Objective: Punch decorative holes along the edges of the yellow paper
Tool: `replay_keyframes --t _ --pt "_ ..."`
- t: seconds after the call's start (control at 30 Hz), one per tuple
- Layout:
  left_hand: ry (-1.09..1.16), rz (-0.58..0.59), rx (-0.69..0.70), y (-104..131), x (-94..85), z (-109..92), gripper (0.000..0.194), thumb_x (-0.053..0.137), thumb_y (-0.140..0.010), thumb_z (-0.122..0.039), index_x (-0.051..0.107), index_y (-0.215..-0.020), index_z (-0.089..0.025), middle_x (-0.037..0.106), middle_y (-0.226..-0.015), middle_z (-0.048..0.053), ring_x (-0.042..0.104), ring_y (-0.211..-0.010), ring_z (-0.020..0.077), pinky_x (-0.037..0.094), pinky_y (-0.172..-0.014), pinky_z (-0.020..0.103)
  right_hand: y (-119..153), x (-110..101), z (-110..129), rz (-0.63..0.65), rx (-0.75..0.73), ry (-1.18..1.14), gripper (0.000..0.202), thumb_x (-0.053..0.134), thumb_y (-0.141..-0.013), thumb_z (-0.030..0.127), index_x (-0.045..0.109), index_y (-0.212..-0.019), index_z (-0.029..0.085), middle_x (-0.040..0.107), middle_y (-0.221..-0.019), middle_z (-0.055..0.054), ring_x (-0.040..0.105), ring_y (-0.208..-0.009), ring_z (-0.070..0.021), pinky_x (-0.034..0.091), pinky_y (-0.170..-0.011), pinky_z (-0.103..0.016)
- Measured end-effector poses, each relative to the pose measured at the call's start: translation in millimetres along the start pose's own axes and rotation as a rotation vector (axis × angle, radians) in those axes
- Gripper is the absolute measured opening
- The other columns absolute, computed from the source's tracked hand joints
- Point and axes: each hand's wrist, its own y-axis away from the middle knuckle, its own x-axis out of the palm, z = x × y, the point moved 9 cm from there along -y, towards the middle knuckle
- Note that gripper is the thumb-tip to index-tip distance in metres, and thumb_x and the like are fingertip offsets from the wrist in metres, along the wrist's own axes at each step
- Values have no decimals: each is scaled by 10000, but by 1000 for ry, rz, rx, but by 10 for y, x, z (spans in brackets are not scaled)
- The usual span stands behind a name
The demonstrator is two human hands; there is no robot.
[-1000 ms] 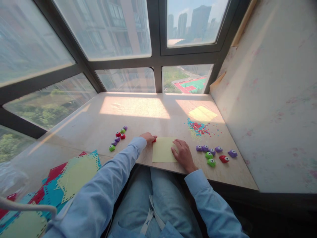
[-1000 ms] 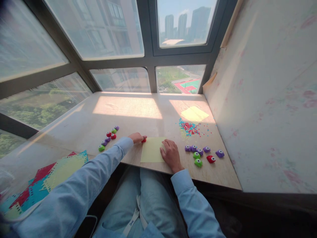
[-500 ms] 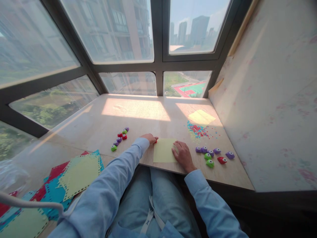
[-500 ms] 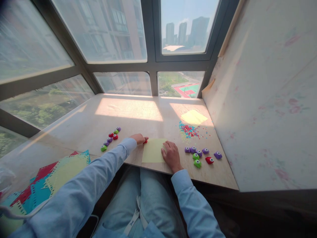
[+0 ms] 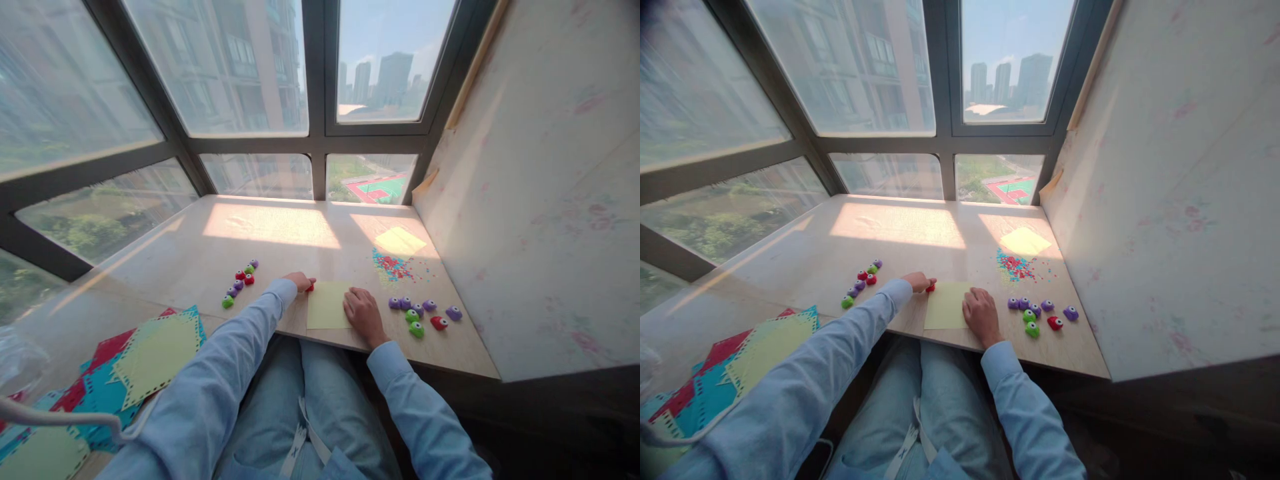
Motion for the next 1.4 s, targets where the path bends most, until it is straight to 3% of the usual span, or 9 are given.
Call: replay_keyframes --t 0.2,0.47,0.63,0.77,0.9,1.2,1.33,1.4 --pt "80 8 -22 141 27 86 609 330 -924 -553 598 -523 -181 599 -535 76 614 -601 194 440 -653 286 6 15 -8 -12 -5 16 195 516 -915 211 678 -1016 175 653 -1144 -120 540 -1098 -247 412 -972 -370" --pt "167 -20 24 169 -25 192 608 355 -930 -523 568 -473 -183 573 -517 57 561 -533 165 403 -596 278 11 2 -7 -32 -22 13 209 494 -923 213 680 -1010 173 660 -1128 -126 550 -1088 -249 426 -966 -384" --pt "187 -169 73 142 -55 194 505 456 -887 -571 645 -642 -172 685 -727 106 638 -724 212 403 -635 276 13 2 4 -33 -35 16 227 474 -932 219 679 -1019 173 664 -1127 -128 557 -1089 -253 433 -975 -396" --pt "229 -316 130 185 -48 138 389 469 -911 -501 655 -868 -162 703 -902 117 637 -829 215 425 -699 285 12 23 38 -12 -65 33 283 466 -947 261 650 -1137 159 642 -1217 -143 536 -1170 -263 423 -1013 -416" --pt "268 -387 230 231 -17 13 361 440 -944 -425 649 -791 -173 682 -878 98 623 -882 207 434 -788 299 16 101 97 63 -134 64 323 477 -958 311 629 -1203 164 605 -1311 -140 495 -1255 -273 401 -1051 -433" --pt "339 -450 386 263 -24 -76 434 368 -975 -390 661 -735 -179 642 -815 77 605 -856 196 457 -828 316 15 114 87 71 -126 75 323 470 -960 312 634 -1201 172 602 -1314 -147 498 -1260 -267 405 -1055 -433" --pt "354 -427 477 288 0 -17 214 582 -859 -320 702 -961 -174 664 -912 58 610 -829 179 488 -806 294 13 115 87 78 -122 82 326 469 -958 310 638 -1196 163 603 -1311 -152 506 -1251 -270 403 -1061 -430" --pt "356 -423 502 302 6 29 256 630 -792 -218 695 -1037 -188 665 -946 47 613 -833 174 495 -816 287 14 115 91 80 -123 86 328 466 -959 311 637 -1197 163 602 -1311 -153 506 -1253 -270 400 -1064 -433"
